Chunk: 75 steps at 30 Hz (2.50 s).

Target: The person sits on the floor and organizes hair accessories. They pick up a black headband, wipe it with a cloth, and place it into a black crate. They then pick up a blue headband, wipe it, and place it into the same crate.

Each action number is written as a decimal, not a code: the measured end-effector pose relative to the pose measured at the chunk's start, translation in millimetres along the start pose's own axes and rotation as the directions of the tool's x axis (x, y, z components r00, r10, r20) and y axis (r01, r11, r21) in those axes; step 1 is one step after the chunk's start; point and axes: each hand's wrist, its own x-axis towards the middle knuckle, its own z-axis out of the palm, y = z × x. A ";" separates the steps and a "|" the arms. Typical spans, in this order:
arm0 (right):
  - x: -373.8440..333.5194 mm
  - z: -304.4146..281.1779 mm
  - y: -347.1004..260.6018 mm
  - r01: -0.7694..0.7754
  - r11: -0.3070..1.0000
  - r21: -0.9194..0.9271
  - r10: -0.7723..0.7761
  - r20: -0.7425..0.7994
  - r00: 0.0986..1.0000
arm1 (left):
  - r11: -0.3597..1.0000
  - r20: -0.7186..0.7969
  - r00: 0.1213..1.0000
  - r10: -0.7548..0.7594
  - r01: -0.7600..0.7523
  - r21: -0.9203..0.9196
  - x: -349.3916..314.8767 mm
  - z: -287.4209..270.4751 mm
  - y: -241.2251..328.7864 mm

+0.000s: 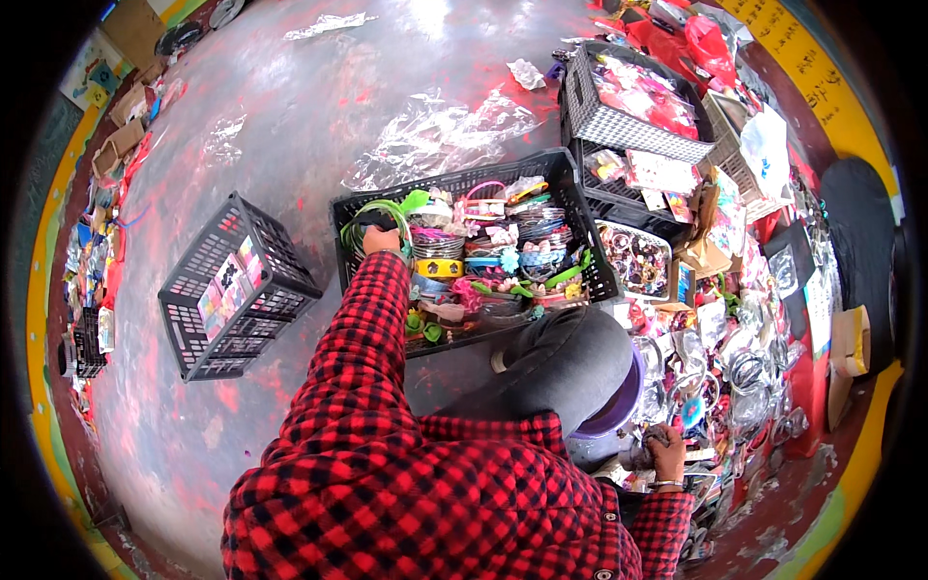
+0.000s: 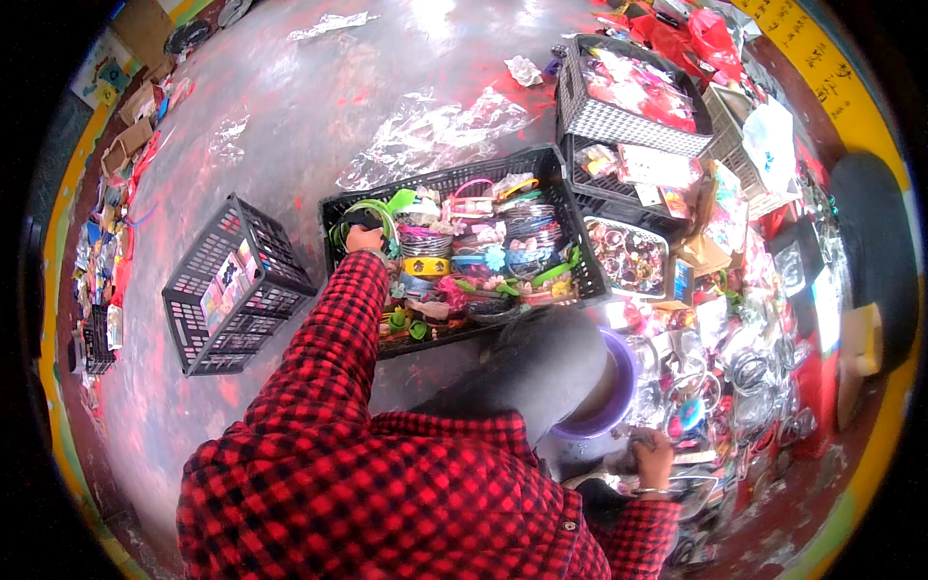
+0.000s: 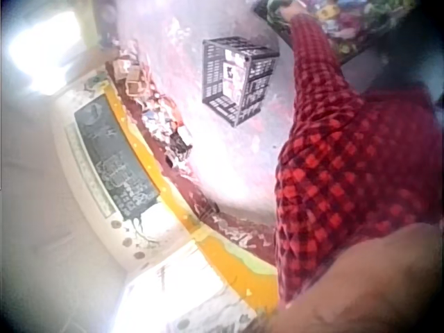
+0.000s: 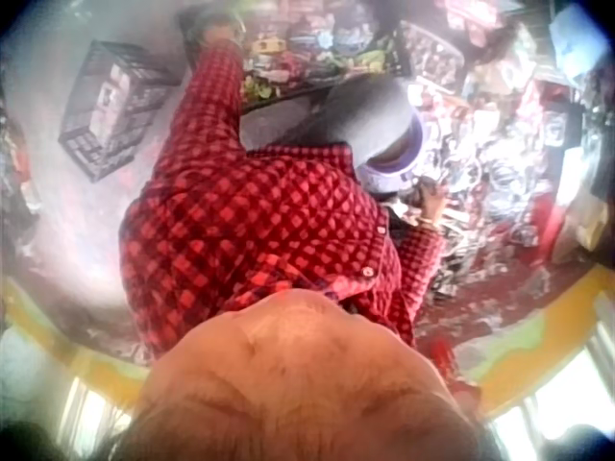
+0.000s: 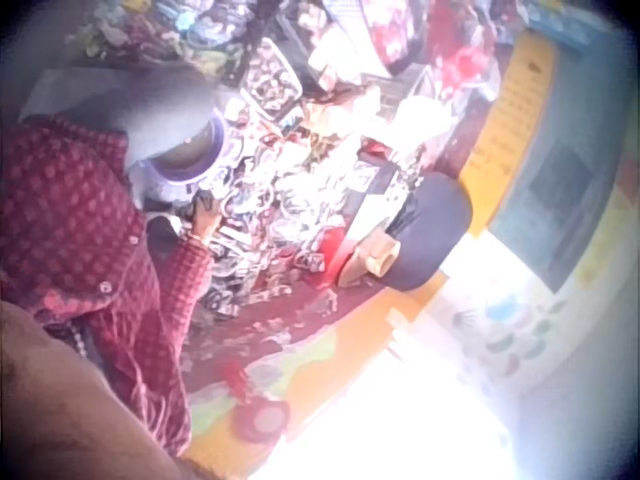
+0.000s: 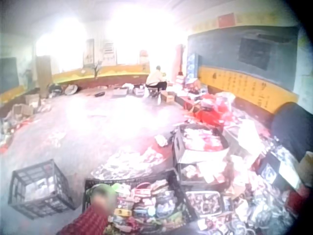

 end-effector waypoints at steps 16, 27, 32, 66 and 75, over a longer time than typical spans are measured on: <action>18.5 14.9 2.2 -0.015 0.999 -0.049 0.018 0.073 0.997 | 1.000 0.229 0.973 0.004 -0.003 -0.005 16.9 -16.1 -14.3; 16.5 14.6 -0.7 -0.087 0.993 0.081 0.077 0.114 0.990 | 0.835 0.201 0.957 0.211 -0.283 0.471 -8.1 -62.5 17.4; 18.6 13.5 14.9 -0.040 0.999 -0.011 0.040 0.074 0.996 | 0.519 0.284 0.765 0.578 -0.612 0.597 -21.5 -61.0 40.5; 29.4 29.7 29.9 -0.102 0.969 -0.225 0.125 0.092 0.988 | 0.450 0.483 0.874 0.047 -0.451 0.771 61.5 -41.0 64.7; 33.9 34.0 42.8 -0.150 0.974 -0.170 0.170 0.113 0.979 | 0.661 0.551 0.831 -0.071 -0.375 0.650 53.5 -55.5 65.0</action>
